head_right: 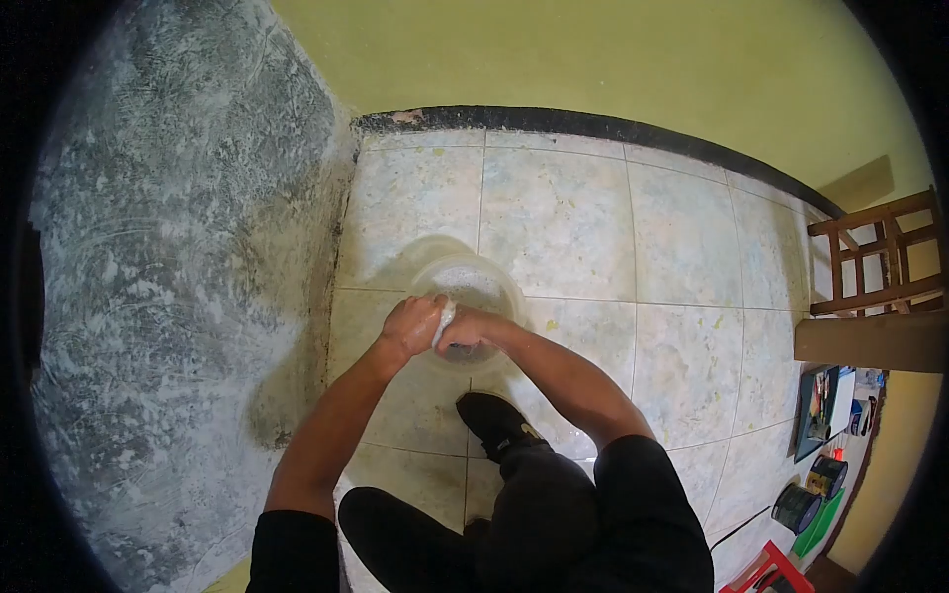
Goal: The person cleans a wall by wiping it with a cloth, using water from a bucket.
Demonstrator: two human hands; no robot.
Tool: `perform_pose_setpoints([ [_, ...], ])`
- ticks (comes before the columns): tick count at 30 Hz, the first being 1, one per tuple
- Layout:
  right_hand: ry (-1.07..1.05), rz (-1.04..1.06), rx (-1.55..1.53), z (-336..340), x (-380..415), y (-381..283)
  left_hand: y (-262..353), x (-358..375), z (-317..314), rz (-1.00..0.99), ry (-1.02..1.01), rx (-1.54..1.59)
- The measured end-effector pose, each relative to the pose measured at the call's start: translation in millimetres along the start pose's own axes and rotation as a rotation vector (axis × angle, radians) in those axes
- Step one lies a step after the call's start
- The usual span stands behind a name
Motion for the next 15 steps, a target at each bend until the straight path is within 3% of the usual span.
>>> perform_pose_setpoints([
  [2,0.315,0.433,0.238,7.8,-6.2,0.7,0.2,-7.2,-8.1,0.088,-0.042,-0.081],
  [3,0.317,0.434,0.239,7.6,-2.9,3.2,6.0,-8.9,-5.7,0.087,-0.04,-0.081],
  [5,0.469,0.404,0.665,12.7,4.4,7.2,14.5,-11.4,0.8,0.13,-0.027,-0.159],
  [6,0.47,0.404,0.665,11.7,10.5,-1.3,16.9,-12.2,1.8,0.128,-0.026,-0.159],
  [8,0.409,0.085,0.921,10.1,24.3,-15.3,18.1,-12.4,-2.4,0.179,-0.165,-0.166],
  [9,0.408,0.084,0.921,9.6,22.7,-10.1,21.5,-11.6,-0.7,0.179,-0.166,-0.165],
  [11,0.4,0.173,1.248,4.3,18.8,-1.5,24.8,-7.2,1.8,0.285,-0.188,-0.106],
  [15,0.454,0.279,1.257,9.2,30.9,-14.7,31.7,-4.7,6.5,0.406,-0.227,-0.027],
])
Point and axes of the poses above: each hand's wrist, its own x-axis away from the middle knuckle, its own z-axis out of the back of the hand, y = z × x, the point moved 4 cm from there along -x, towards the middle knuckle, and after that the axes turned 8 degrees about y, right-handed, at the moved point
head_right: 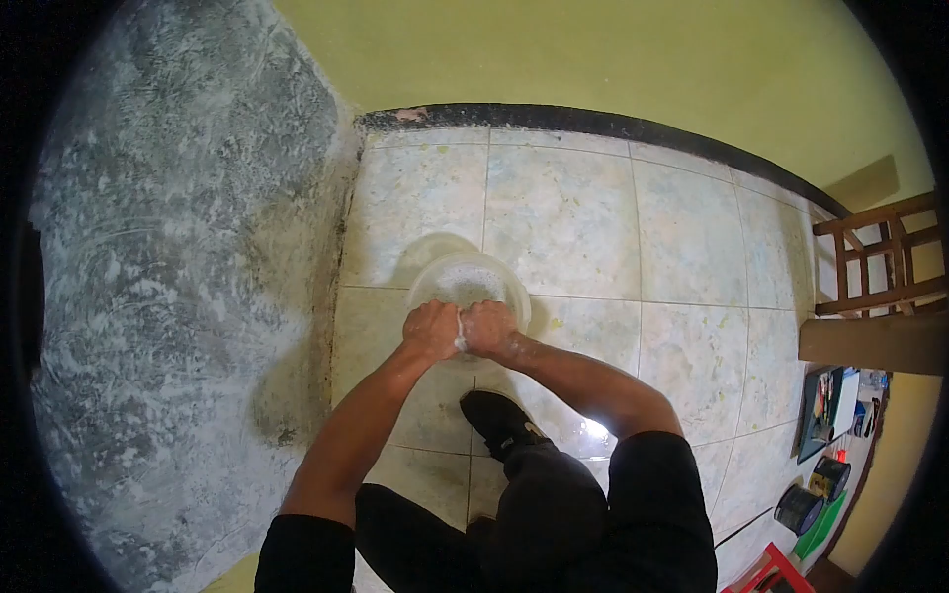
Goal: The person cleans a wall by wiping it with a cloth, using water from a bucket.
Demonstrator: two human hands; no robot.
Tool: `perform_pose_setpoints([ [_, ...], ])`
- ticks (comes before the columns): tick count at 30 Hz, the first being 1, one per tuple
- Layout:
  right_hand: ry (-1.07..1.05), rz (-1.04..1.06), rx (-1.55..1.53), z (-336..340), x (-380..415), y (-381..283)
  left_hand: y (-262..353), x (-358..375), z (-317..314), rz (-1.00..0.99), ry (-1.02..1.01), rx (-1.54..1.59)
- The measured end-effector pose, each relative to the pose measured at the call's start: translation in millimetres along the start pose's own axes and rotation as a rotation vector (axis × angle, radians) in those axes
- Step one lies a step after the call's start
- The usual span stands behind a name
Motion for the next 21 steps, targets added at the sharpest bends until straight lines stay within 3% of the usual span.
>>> perform_pose_setpoints([
  [2,0.014,0.074,-0.021,2.2,-2.6,1.6,-9.5,-7.6,-14.9,0.122,0.032,0.142],
  [6,-0.049,0.163,0.067,22.4,-4.0,-0.6,-12.5,-12.1,-16.5,0.181,-0.008,0.279],
  [8,0.068,0.197,0.017,32.6,-3.3,-1.1,-13.2,-18.4,-20.3,0.195,-0.235,0.321],
  [9,0.066,0.203,0.018,32.2,-3.0,-0.1,-14.9,-19.8,-18.2,0.2,-0.233,0.324],
  [11,0.082,0.231,0.024,32.5,-0.9,0.7,-14.2,-15.6,-20.8,0.13,-0.419,0.382],
  [12,0.084,0.237,0.027,28.1,-0.5,3.4,-17.0,-16.8,-22.4,0.132,-0.412,0.385],
  [14,0.285,0.357,0.089,27.6,0.4,3.6,-19.0,-18.5,-26.8,0.09,-0.472,0.495],
  [15,0.291,0.36,0.092,38.6,3.5,0.2,-21.5,-10.2,-23.8,0.09,-0.466,0.493],
  [17,0.15,0.029,-0.193,66.2,10.2,3.2,-25.7,11.5,-10.3,0.156,-0.274,1.242],
  [18,0.156,0.035,-0.188,68.1,14.2,4.8,-32.7,16.9,-15.3,0.152,-0.264,1.243],
  [20,0.311,-0.166,-0.688,71.0,28.2,19.2,-53.2,18.8,-15.1,0.062,0.118,1.77],
  [21,0.311,-0.16,-0.687,67.5,29.1,20.2,-54.1,21.5,-16.4,0.062,0.126,1.771],
])
Point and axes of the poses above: each hand's wrist, its own x-axis away from the middle knuckle, its own z-axis out of the back of the hand, y = z × x, the point moved 4 cm from there along -x, towards the middle knuckle, and after that the axes turned 8 degrees about y, right-handed, at the moved point
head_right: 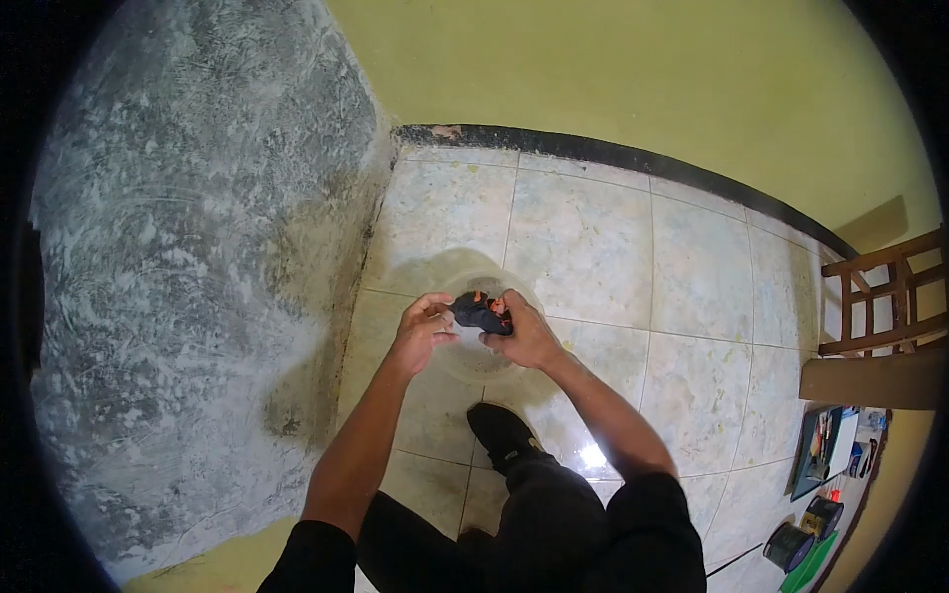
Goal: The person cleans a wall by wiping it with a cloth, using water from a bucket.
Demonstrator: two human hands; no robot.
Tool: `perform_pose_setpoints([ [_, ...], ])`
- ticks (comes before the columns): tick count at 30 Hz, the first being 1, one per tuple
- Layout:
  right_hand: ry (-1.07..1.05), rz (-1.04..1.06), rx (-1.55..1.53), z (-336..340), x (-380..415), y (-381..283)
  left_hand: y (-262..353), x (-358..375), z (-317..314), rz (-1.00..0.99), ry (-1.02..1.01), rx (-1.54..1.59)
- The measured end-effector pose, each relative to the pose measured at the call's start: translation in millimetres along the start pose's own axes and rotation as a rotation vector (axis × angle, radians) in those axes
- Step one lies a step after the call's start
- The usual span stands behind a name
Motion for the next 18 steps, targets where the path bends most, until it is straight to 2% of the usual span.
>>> perform_pose_setpoints([
  [2,0.157,0.351,-0.309,1.7,5.8,-6.6,-0.3,4.0,2.8,-0.102,0.068,0.056],
  [3,0.153,0.352,-0.308,-0.1,10.1,-10.1,-0.5,7.7,-3.4,-0.119,0.061,0.029],
  [5,0.193,0.123,-0.401,-3.2,15.4,-13.5,17.5,29.3,-20.2,-0.135,0.081,0.09],
  [6,0.186,0.136,-0.403,-5.3,17.4,-17.8,26.2,35.6,-24.7,-0.153,0.093,0.144],
  [8,0.058,-0.15,-0.69,-17.9,23.6,-15.6,24.3,42.6,-21.6,-0.141,0.094,0.164],
  [9,0.051,-0.025,-0.528,-16.9,22.7,-25.6,22.4,47.8,-19.4,-0.13,0.079,0.197],
  [10,0.04,-0.011,-0.531,-17.4,25.4,-33.5,19.9,52.7,-17.1,-0.12,0.063,0.23],
  [12,0.01,-0.117,-0.512,-13.8,32.7,-53.6,14.1,59.0,-5.7,-0.235,0.095,0.282],
  [13,0.003,-0.105,-0.397,-10.2,32.0,-59.9,10.2,62.4,2.7,-0.28,0.136,0.326],
  [14,-0.023,-0.073,-0.409,-13.9,31.1,-61.9,7.9,67.7,13.0,-0.334,0.184,0.369],
  [15,-0.003,0.146,-0.417,-16.9,30.4,-69.6,5.3,73.6,20.8,-0.364,0.163,0.437],
  [16,0.021,0.366,-0.429,-19.5,32.1,-77.7,18.3,89.9,17.3,-0.433,0.048,0.544],
  [18,-0.258,0.181,-0.62,-32.0,36.2,-74.2,26.7,119.2,30.1,-0.316,0.035,0.65],
])
Point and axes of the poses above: each hand's wrist, its own x-axis away from the middle knuckle, its own z-axis out of the back of the hand, y = z × x, the point moved 4 cm from there along -x, towards the middle knuckle, and after that the axes turned 8 degrees about y, right-handed, at the moved point
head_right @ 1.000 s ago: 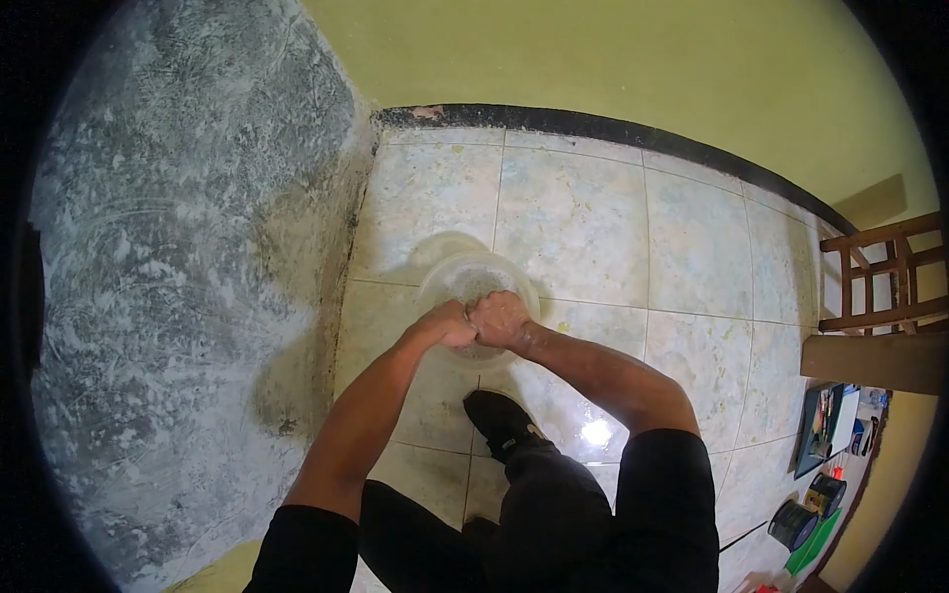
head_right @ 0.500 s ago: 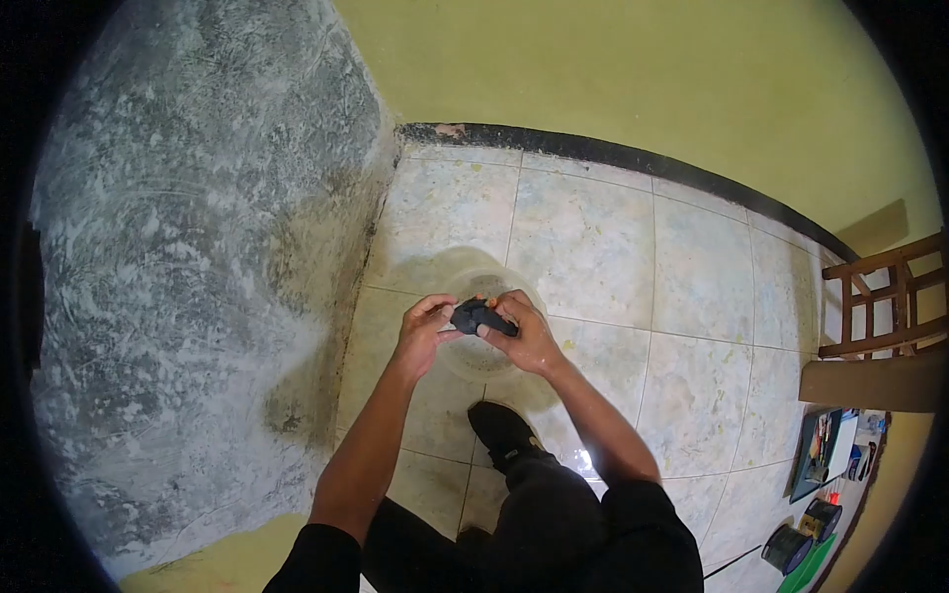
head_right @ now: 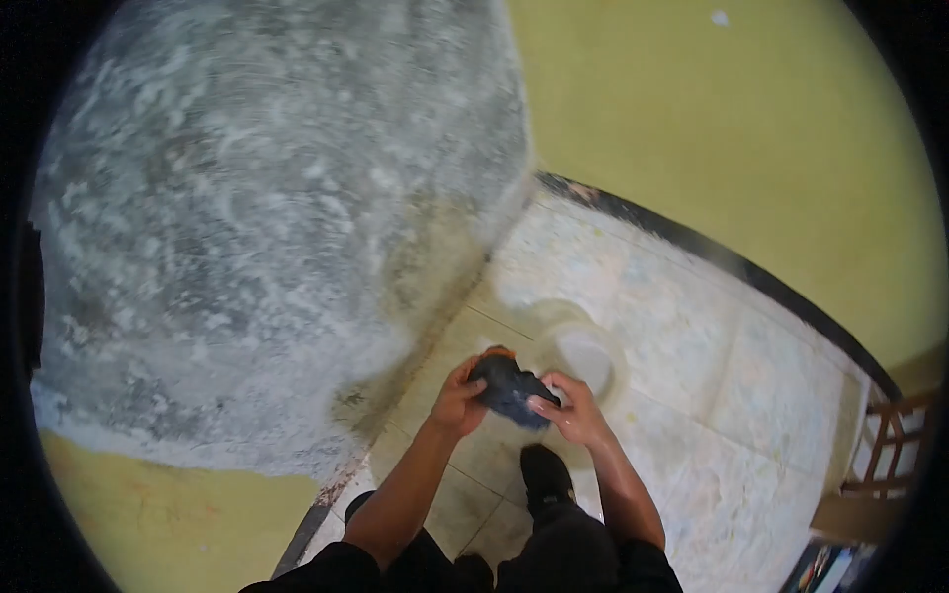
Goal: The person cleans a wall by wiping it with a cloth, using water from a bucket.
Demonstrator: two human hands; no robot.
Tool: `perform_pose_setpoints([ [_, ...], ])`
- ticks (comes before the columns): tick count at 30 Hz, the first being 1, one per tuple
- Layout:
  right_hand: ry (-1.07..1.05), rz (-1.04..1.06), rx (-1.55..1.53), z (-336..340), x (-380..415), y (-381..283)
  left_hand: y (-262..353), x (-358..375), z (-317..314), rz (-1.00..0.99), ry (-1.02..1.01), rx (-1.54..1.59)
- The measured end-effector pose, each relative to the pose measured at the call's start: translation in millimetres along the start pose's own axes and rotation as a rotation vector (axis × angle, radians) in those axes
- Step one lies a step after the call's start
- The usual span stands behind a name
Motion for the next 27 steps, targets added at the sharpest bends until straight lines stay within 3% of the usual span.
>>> perform_pose_setpoints([
  [2,-0.11,-0.269,-0.093,-0.4,4.4,8.0,14.6,17.8,13.3,0.002,-0.05,-0.089],
  [4,-0.147,-0.186,-0.204,16.8,3.1,49.0,40.6,30.3,28.4,-0.058,-0.115,-0.189],
  [6,-0.19,-0.111,-0.309,2.2,-19.3,32.5,65.7,44.8,36.0,0.046,-0.079,-0.35],
  [8,-0.322,0.049,-0.258,-51.7,-19.0,-57.3,99.2,64.6,0.5,-0.026,-0.13,-0.545],
  [10,-0.561,0.242,0.126,-101.5,-26.6,-100.9,124.8,82.4,-37.6,-0.06,-0.19,-0.76],
  [11,-0.643,0.067,0.042,-122.3,-27.6,-96.7,146.3,90.8,-51.7,-0.229,-0.172,-0.981],
  [12,-0.679,0.097,0.04,-136.6,-35.8,-109.8,167.9,99.8,-58.8,-0.267,-0.144,-0.993],
  [14,-0.715,-0.09,0.183,-161.1,-54.3,-130.8,219.5,129.7,-61.7,-0.484,0.157,-1.284],
  [15,-0.747,-0.063,0.193,-172.0,-62.3,-147.5,240.4,147.2,-58.6,-0.519,0.219,-1.347],
  [18,-0.668,0.089,-0.124,-200.0,-89.2,-207.7,286.2,210.6,-47.5,-0.484,0.381,-1.353],
  [20,-0.777,0.11,-0.21,-217.2,-96.4,-224.3,302.3,245.4,-25.1,-0.532,0.518,-1.121],
  [21,-0.955,0.126,-0.256,-226.2,-92.5,-231.0,300.6,253.8,-13.9,-0.567,0.543,-1.127],
  [23,-1.163,0.153,-0.333,-253.9,-83.4,-236.1,302.3,274.9,9.5,-0.822,0.446,-0.422],
  [24,-1.216,0.168,-0.336,-268.4,-75.7,-244.5,299.6,284.3,-0.5,-0.816,0.446,-0.261],
  [26,-1.371,-0.072,-0.335,-296.1,-54.2,-250.4,298.6,294.9,9.7,-0.869,0.549,-0.179],
  [27,-1.313,0.254,-0.267,-313.1,-52.9,-243.9,299.1,297.5,20.0,-0.847,0.57,-0.249],
])
Point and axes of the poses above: each hand's wrist, its own x-axis away from the middle knuckle, its own z-axis out of the back of the hand, y = z × x, the point moved 4 cm from there along -x, towards the middle knuckle, and after that the axes turned 8 degrees about y, right-handed, at the moved point
